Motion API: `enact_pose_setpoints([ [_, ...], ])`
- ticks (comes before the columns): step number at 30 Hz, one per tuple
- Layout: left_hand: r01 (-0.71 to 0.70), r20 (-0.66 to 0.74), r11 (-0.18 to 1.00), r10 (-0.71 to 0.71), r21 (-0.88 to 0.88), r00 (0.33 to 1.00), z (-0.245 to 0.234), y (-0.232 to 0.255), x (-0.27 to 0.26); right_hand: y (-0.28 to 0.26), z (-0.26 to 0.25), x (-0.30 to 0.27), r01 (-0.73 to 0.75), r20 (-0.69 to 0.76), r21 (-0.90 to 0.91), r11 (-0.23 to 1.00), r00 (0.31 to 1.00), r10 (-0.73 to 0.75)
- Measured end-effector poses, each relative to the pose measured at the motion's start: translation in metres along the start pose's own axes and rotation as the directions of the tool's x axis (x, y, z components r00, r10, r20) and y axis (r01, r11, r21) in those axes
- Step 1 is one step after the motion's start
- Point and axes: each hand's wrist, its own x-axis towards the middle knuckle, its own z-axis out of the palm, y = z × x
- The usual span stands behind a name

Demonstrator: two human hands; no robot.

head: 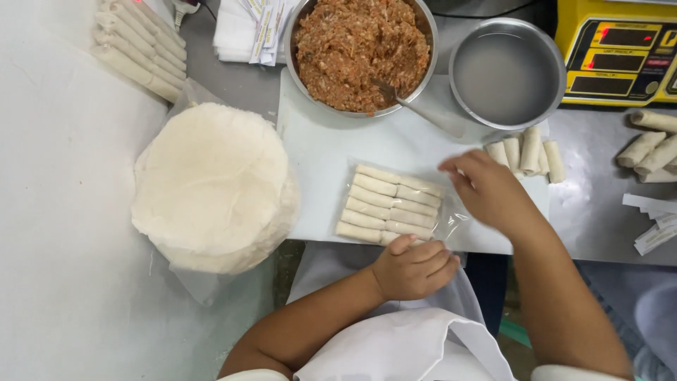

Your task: Packing handmade spring rolls into plastic sleeves at a food production station.

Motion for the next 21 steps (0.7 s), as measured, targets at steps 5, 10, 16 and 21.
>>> enact_pose_setpoints([
  [5, -0.071, 0.068, 0.993, 0.065, 0.094, 0.996, -0.06, -0.021, 0.074, -0.004, -0.018, -0.09, 0.475, 0.045, -0.12, 0.872, 0.88, -0.473],
  [10, 0.117, 0.157, 0.993, -0.116, -0.001, 0.981, -0.091, -0.042, 0.117, -0.054, -0.061, -0.07, 0.577, -0.149, -0.351, 0.738, 0.743, -0.652],
  [16, 0.435, 0.119, 0.847, -0.419, -0.307, 0.9, -0.112, -0.051, 0.157, -0.098, -0.106, -0.074, 0.536, -0.285, -0.522, 0.664, 0.624, -0.728],
  [21, 0.525, 0.187, 0.773, -0.492, -0.356, 0.85, -0.112, -0.065, 0.145, -0.075, -0.14, -0.082, 0.407, -0.32, -0.597, 0.691, 0.669, -0.671],
])
